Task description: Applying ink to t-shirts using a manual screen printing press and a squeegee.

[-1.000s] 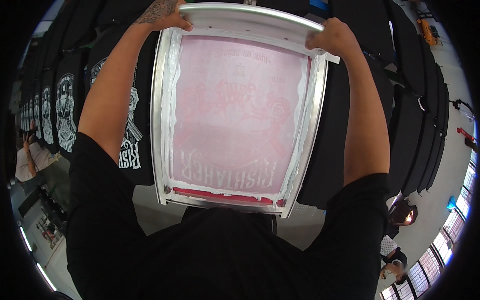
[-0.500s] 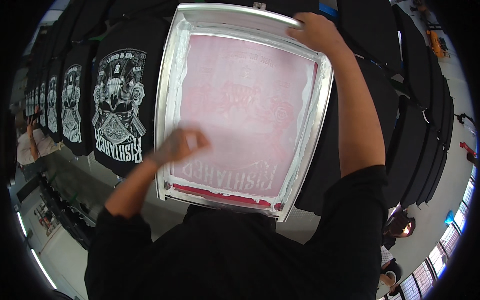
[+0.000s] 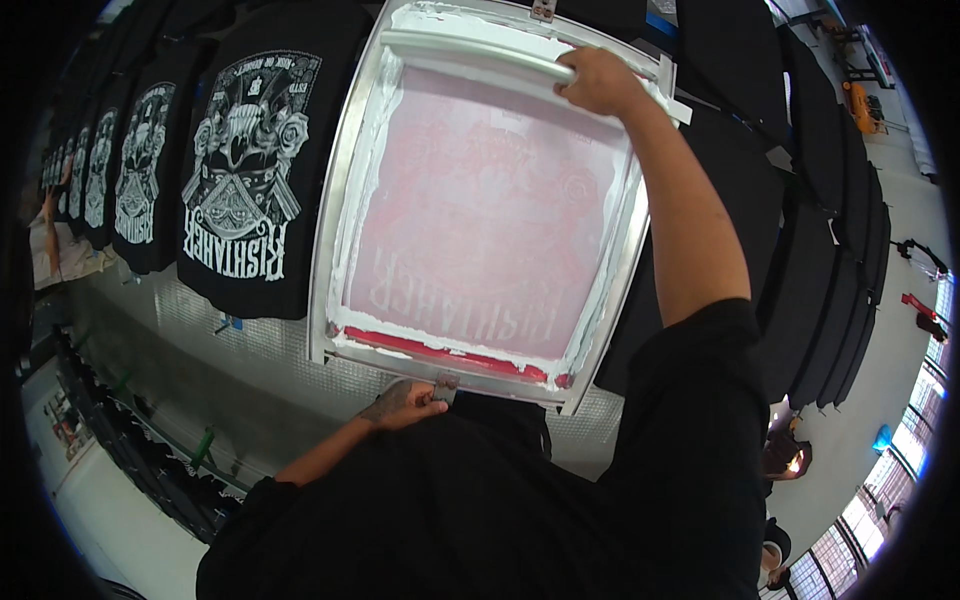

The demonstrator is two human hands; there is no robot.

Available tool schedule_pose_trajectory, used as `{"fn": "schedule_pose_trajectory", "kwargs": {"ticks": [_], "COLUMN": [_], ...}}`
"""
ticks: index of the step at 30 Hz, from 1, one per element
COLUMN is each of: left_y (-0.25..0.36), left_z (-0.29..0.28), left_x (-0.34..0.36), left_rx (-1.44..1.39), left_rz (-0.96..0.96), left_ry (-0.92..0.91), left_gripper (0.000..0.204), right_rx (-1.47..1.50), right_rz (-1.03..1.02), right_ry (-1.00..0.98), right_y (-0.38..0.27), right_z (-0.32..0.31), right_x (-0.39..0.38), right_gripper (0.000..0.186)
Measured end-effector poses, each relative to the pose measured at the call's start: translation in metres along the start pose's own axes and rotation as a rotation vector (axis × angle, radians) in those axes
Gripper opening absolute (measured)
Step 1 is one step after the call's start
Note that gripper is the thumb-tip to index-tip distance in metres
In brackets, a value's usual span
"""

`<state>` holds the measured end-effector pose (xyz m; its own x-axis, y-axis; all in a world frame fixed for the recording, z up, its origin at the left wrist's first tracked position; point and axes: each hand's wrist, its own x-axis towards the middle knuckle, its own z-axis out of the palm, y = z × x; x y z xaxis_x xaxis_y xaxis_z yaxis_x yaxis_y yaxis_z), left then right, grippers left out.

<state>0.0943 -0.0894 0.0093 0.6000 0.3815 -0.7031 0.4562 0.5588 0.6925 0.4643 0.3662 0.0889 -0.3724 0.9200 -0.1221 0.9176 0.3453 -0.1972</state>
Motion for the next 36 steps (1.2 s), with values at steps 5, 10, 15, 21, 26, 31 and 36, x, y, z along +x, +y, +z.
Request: {"fn": "schedule_pose_trajectory", "kwargs": {"ticks": [5,10,15,21,26,31,36], "left_y": [0.001,0.004,-0.016,0.027,0.079,0.030,-0.004], "left_z": [0.003,0.005,0.016,0.009,-0.024,-0.132,-0.159], "left_x": [0.003,0.007,0.019,-0.004,-0.030,-0.032,-0.023], "left_rx": [0.194,0.304,0.324,0.541,0.535,0.574,-0.002], "left_rz": [0.181,0.253,0.045,0.121,-0.021,0.402,-0.223], "left_ry": [0.149,0.240,0.218,0.234,0.424,1.478,1.383], "left_gripper": [0.035,0.039,0.034,0.044,0.045,0.035,0.053], "right_rx": [0.106,0.089,0.129,0.187,0.426,0.704,1.484], "right_rz": [0.047,0.098,0.018,0.114,0.509,0.644,0.886], "right_ry": [-0.157,-0.207,-0.027,-0.127,0.002,0.148,0.009], "right_y": [-0.097,-0.197,-0.281,-0.263,-0.213,-0.094,-0.018], "right_z": [0.014,0.046,0.079,0.045,0.010,0.021,0.065], "right_x": [-0.101,-0.241,-0.350,-0.332,-0.302,-0.304,-0.316], "right_gripper": [0.028,0.034,0.034,0.028,0.035,0.043,0.044]}}
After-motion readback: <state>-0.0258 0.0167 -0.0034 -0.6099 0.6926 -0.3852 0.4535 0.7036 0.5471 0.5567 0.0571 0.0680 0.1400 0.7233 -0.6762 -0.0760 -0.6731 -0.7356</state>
